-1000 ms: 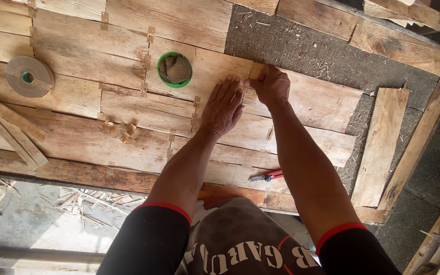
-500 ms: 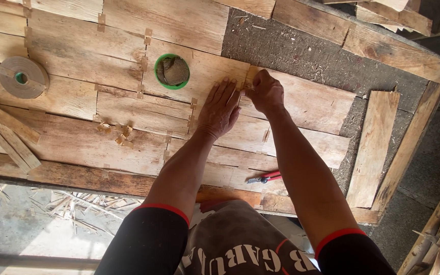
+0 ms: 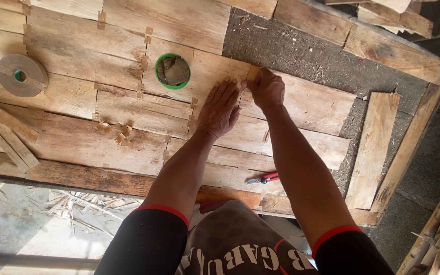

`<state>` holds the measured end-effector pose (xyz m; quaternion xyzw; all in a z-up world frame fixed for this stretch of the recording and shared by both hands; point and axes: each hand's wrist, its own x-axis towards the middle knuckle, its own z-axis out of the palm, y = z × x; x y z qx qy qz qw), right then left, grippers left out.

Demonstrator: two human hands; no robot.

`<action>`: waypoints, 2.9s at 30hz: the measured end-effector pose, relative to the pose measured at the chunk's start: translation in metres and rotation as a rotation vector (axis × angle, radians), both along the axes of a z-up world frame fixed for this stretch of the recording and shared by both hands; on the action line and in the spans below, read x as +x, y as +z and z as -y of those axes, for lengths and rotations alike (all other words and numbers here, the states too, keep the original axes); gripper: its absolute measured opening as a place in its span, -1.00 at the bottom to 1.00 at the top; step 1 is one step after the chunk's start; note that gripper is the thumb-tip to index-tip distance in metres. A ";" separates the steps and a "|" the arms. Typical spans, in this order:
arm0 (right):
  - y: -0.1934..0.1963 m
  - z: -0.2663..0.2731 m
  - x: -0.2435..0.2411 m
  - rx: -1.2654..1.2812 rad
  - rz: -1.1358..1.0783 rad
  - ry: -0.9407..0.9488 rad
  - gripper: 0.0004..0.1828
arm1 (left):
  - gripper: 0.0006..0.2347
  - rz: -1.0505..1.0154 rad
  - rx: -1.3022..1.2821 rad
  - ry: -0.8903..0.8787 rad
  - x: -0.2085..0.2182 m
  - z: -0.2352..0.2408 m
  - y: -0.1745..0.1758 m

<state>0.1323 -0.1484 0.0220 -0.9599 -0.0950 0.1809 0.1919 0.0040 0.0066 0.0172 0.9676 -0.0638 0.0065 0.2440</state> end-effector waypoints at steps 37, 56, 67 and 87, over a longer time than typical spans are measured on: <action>0.019 0.008 -0.027 0.152 0.100 0.214 -0.51 | -0.38 -0.001 -0.138 0.034 -0.003 0.002 -0.011; 0.057 0.095 -0.215 0.309 0.378 -0.037 -0.93 | -0.42 0.041 -0.109 0.008 -0.008 0.005 -0.017; 0.069 0.148 -0.294 0.178 0.302 -0.179 -0.91 | -0.48 0.132 -0.206 0.045 -0.014 0.003 -0.029; 0.080 0.103 -0.285 0.215 0.266 0.088 -0.91 | -0.87 0.398 -0.318 0.930 -0.214 -0.112 0.001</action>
